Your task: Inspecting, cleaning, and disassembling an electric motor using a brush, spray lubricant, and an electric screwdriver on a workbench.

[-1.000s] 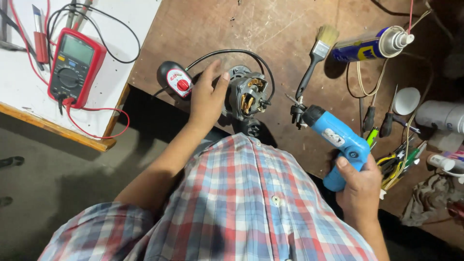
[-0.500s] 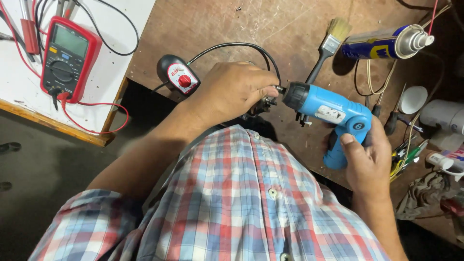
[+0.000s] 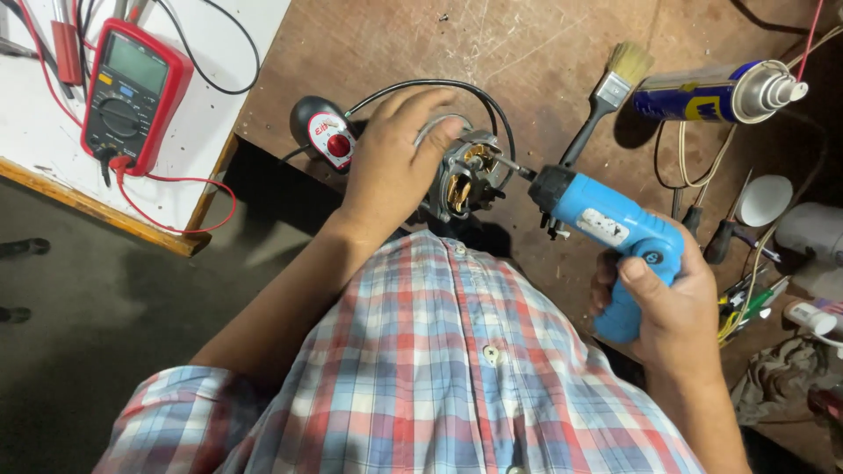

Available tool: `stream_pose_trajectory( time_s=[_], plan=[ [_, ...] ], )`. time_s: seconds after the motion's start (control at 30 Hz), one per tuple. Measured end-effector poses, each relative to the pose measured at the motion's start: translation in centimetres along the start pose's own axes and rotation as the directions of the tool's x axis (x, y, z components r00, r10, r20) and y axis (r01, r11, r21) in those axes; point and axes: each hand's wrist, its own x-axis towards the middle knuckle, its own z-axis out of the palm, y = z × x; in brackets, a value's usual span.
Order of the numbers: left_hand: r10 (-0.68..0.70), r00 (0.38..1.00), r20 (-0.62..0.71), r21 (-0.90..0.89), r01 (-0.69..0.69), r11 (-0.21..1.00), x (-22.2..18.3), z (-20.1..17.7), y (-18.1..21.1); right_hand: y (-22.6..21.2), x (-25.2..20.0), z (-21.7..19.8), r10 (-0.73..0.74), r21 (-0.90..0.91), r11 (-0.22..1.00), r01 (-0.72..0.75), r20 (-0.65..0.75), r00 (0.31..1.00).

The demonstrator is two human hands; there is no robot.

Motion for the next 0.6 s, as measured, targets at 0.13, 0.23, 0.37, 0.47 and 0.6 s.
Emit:
stream_pose_trajectory(
  time_s=[0.13, 0.23, 0.37, 0.47, 0.6],
  plan=[
    [-0.498, 0.866, -0.051, -0.163, 0.485, 0.859, -1.7, 1.4, -2.7, -0.3, -0.6, -0.6, 0.059, -0.216, 0.975, -0.052, 0.026, 0.998],
    [-0.619, 0.779, 0.101, -0.278, 0.620, 0.734, -0.9, 2.3, -3.4, 0.3, -0.3, -0.9, 0.048, -0.313, 0.949, -0.034, 0.036, 0.998],
    [-0.628, 0.737, 0.249, -0.448, 0.663, 0.600, 0.2, 3.0, -3.1, 0.7, 0.9, -1.4, -0.036, -0.530, 0.846, 0.065, 0.064, 0.997],
    [-0.647, 0.732, 0.215, -0.481, 0.656, 0.582, 0.1, 3.7, -3.4, 0.3, 1.2, 0.0, 0.046, -0.382, 0.924, -0.006, 0.097, 0.994],
    [-0.663, 0.714, 0.225, -0.480, 0.673, 0.562, 0.1, 3.7, -3.1, 0.2, 1.3, 0.4, 0.050, -0.376, 0.927, -0.004, 0.112, 0.993]
  ],
)
